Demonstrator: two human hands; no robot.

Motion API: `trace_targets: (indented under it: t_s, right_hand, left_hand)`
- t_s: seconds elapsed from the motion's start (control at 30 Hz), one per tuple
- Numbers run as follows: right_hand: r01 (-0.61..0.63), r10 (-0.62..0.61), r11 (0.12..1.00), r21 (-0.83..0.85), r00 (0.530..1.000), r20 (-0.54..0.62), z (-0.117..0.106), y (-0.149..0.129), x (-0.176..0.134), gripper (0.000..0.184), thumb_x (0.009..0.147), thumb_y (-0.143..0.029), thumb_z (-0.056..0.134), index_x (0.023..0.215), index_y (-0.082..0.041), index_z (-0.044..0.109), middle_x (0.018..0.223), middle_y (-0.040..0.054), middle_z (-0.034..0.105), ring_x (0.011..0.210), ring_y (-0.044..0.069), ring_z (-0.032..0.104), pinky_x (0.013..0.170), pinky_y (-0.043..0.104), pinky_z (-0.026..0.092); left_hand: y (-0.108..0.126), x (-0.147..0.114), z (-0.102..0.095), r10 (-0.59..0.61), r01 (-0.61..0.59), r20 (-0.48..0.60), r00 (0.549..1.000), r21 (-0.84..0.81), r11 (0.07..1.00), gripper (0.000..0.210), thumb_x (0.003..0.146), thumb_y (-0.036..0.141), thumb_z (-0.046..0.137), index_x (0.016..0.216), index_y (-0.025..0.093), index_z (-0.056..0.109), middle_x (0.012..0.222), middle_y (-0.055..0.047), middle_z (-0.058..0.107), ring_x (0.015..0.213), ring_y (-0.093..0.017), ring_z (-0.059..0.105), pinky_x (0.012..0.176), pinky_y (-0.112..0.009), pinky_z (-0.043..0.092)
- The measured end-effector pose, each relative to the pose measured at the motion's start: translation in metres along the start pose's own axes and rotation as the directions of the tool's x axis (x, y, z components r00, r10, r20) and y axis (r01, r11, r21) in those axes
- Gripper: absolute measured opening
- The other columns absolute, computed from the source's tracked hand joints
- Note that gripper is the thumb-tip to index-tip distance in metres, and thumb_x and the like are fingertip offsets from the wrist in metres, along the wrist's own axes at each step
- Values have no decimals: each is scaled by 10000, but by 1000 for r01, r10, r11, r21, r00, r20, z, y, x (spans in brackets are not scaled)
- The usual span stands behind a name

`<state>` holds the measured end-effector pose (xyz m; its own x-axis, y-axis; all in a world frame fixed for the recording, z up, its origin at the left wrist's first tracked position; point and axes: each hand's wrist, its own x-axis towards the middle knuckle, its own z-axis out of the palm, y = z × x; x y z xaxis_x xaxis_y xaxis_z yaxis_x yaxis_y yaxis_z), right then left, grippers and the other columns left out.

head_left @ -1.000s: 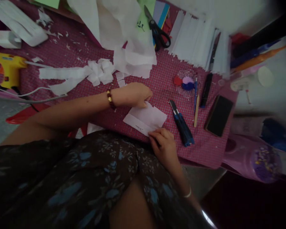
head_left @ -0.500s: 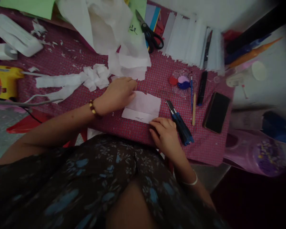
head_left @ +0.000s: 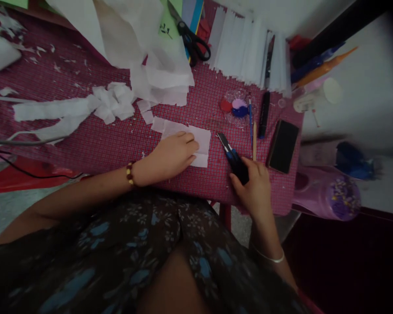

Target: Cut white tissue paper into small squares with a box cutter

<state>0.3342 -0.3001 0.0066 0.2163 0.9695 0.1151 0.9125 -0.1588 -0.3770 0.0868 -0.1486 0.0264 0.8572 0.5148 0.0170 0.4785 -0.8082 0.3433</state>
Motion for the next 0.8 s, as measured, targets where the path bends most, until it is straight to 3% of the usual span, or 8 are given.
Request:
trace_targets:
  t_s: [0.2, 0.37, 0.6, 0.8]
  right_hand:
    - [1, -1, 1000, 23, 1000, -16, 6, 4, 5, 432, 884, -316, 632, 1284, -154, 649, 1156, 179, 653, 1123, 344, 603, 1007, 600, 493]
    - [4, -2, 993, 121, 1000, -17, 1, 9, 6, 418, 883, -307, 630, 1279, -178, 659, 1171, 157, 637, 1131, 328, 607, 1027, 588, 496]
    - [108, -118, 984, 139, 991, 66, -4, 10, 11, 421, 897, -238, 606, 1317, -233, 642, 1158, 121, 628, 1113, 312, 608, 1009, 567, 506]
    - [174, -190, 976, 134, 974, 123, -3, 8, 15, 419, 906, -225, 601, 1321, -254, 650, 1188, 122, 633, 1123, 326, 600, 990, 564, 493]
  left_hand:
    - [-10, 25, 10, -36, 45, 82, 996, -104, 994, 103, 865, 206, 571, 829, 163, 658, 866, -64, 667, 846, -212, 603, 816, -362, 470]
    - [-21, 24, 17, -64, 74, 51, 997, -230, 970, 105, 834, 198, 552, 761, 172, 622, 826, -59, 643, 820, -208, 572, 809, -370, 446]
    - [-15, 12, -2, -125, 161, 118, 985, -383, 910, 80, 841, 226, 587, 774, 183, 594, 718, -1, 624, 651, -137, 514, 636, -282, 366]
    - [-6, 7, -7, -117, 160, 124, 985, -439, 884, 44, 824, 169, 590, 825, 190, 629, 753, 10, 672, 683, -134, 575, 667, -275, 403]
